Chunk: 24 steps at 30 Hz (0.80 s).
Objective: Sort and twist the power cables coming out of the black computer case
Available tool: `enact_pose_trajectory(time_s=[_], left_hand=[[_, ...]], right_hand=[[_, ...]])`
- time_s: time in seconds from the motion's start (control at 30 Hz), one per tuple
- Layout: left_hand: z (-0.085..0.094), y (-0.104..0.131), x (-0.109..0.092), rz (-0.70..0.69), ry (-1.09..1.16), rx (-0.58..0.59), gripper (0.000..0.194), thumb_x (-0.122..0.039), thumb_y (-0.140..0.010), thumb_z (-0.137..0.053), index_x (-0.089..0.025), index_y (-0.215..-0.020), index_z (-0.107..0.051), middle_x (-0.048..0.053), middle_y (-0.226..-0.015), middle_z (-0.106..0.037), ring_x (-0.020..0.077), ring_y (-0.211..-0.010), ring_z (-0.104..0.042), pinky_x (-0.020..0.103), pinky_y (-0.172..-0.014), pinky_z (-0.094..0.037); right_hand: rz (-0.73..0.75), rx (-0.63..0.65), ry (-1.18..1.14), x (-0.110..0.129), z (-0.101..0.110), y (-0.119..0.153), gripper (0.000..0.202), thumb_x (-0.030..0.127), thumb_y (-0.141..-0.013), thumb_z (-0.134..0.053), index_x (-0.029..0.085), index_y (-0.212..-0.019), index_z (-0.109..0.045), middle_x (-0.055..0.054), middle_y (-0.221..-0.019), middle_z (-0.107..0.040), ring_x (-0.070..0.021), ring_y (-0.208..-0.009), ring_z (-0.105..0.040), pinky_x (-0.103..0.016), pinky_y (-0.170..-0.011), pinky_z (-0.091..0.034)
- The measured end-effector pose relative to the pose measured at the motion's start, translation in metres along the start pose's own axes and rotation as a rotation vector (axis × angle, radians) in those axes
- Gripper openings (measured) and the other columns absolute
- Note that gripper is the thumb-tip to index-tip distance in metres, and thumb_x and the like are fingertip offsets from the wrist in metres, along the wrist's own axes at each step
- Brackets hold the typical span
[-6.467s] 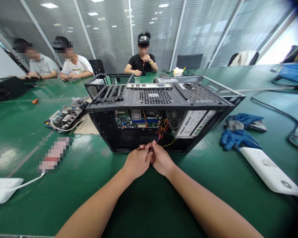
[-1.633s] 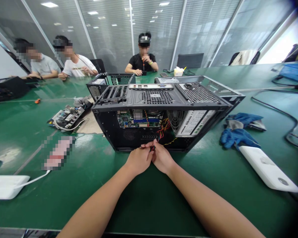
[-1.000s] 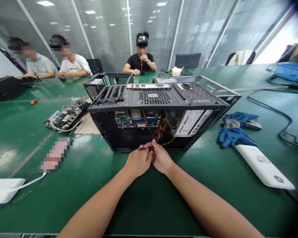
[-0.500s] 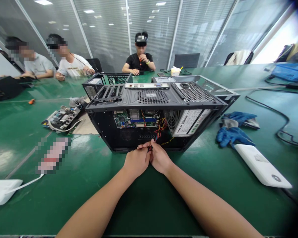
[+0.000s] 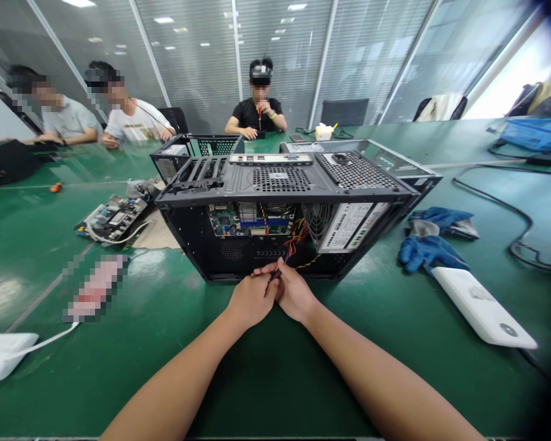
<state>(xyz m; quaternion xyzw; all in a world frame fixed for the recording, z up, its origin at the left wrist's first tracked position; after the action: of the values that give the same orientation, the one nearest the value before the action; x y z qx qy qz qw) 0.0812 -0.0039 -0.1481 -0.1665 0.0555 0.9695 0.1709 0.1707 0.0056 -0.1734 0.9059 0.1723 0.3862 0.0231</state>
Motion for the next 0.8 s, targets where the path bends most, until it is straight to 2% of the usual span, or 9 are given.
enact_pose_trajectory(time_s=[0.47, 0.8], left_hand=[[0.0058, 0.0028, -0.0042, 0.038, -0.203, 0.005, 0.036, -0.036, -0.098, -0.031, -0.017, -0.113, -0.057, 0.013, -0.097, -0.068, 0.0275, -0.083, -0.069, 0.041, -0.073, -0.054], [0.0033, 0.0026, -0.0014, 0.021, -0.184, -0.015, 0.035, -0.035, -0.097, -0.031, -0.018, -0.111, -0.058, 0.011, -0.095, -0.069, 0.0263, -0.082, -0.069, 0.039, -0.073, -0.054]], right_hand=[[0.063, 0.024, 0.025, -0.0003, -0.0013, -0.0022, 0.037, 0.057, -0.079, -0.064, 0.021, -0.074, -0.069, -0.006, -0.087, -0.072, -0.023, -0.098, -0.064, -0.039, -0.091, -0.046], [0.044, 0.016, 0.012, 0.0014, -0.0033, -0.0006, 0.036, 0.056, -0.078, -0.066, 0.02, -0.073, -0.069, -0.006, -0.088, -0.072, -0.0242, -0.101, -0.063, -0.04, -0.09, -0.046]])
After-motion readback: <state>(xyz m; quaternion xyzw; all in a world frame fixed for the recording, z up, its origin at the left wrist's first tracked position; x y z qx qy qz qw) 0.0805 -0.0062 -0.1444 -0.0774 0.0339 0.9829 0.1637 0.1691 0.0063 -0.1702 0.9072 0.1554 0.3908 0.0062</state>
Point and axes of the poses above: each hand's wrist, its own y-axis away from the middle knuckle, its own z-axis out of the back of the hand, x = y × z, the point moved 5 cm from there along -y, towards the middle knuckle
